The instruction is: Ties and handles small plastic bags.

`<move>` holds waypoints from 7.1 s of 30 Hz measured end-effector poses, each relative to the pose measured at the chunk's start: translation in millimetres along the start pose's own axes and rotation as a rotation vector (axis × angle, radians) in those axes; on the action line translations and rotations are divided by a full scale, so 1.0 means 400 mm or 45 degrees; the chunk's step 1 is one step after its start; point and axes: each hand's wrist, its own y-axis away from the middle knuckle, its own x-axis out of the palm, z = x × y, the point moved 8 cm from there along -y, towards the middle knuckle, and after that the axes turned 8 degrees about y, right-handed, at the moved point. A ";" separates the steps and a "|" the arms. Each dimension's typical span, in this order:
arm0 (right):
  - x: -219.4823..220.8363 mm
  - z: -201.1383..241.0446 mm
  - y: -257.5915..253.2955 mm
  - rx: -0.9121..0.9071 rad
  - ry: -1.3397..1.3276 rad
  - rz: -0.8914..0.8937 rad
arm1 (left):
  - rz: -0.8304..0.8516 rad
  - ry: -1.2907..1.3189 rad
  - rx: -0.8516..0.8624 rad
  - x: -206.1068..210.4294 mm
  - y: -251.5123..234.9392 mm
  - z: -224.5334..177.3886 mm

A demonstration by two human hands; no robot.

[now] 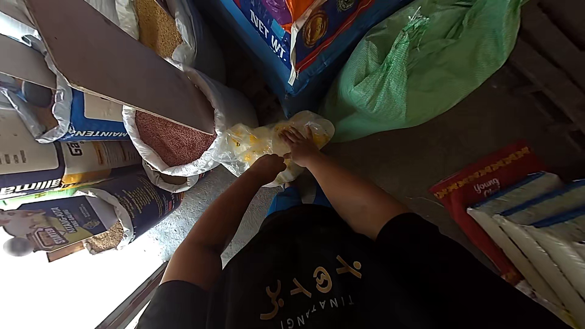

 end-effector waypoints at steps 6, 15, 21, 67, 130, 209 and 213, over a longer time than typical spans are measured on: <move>-0.022 -0.038 -0.014 0.023 -0.049 -0.010 | -0.454 0.515 -0.138 -0.046 0.063 0.066; -0.058 -0.065 -0.027 -0.218 -0.349 -0.157 | -0.359 0.323 -0.425 -0.018 -0.039 0.027; -0.044 -0.071 -0.025 -0.232 -0.222 -0.158 | -0.177 0.173 -0.677 -0.021 -0.073 0.044; -0.036 -0.012 -0.053 -0.163 -0.064 0.054 | 0.136 -0.147 -0.460 -0.024 -0.131 0.041; 0.046 0.016 0.217 -0.067 -0.030 0.053 | -1.101 0.590 -0.772 0.025 0.211 0.077; -0.046 0.084 0.043 0.257 -0.399 0.131 | -0.868 0.497 -0.328 0.117 0.109 0.085; -0.004 0.160 0.000 0.054 -0.050 0.287 | -0.861 0.484 -0.361 0.108 0.103 0.077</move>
